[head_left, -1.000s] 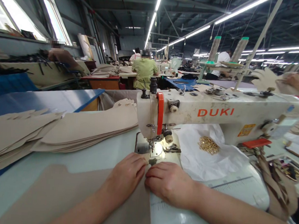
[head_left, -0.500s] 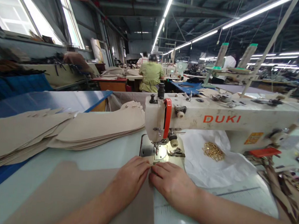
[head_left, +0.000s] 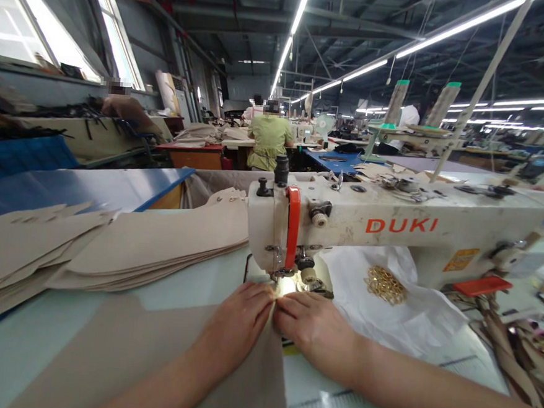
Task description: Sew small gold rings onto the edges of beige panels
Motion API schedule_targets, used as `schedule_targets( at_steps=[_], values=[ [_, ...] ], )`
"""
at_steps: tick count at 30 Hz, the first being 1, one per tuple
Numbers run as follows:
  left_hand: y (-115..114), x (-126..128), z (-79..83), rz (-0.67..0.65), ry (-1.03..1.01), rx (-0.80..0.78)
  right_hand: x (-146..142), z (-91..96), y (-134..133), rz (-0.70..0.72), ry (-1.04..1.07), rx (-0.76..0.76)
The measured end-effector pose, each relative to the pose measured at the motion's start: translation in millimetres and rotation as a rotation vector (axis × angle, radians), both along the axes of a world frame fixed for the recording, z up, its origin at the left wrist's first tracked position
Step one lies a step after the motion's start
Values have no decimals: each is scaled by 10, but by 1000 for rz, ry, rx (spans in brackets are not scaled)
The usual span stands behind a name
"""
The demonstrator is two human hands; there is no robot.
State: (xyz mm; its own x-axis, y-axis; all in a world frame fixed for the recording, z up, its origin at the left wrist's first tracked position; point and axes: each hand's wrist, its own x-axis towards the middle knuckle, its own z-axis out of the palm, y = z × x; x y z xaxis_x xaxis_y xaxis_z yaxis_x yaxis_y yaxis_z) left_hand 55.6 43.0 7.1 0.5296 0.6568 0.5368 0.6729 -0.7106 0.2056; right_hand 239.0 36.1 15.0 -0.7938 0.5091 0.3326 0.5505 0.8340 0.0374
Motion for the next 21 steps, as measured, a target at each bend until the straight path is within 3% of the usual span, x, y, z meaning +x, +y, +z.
schedule_targets(
  at_steps=[11,21],
  values=[
    [162,5,6,-3,-15,73,2,-33,109,-13,36,-48],
    [180,-9,31,34,4,26,-5,-7,119,-25,13,-74]
  ],
)
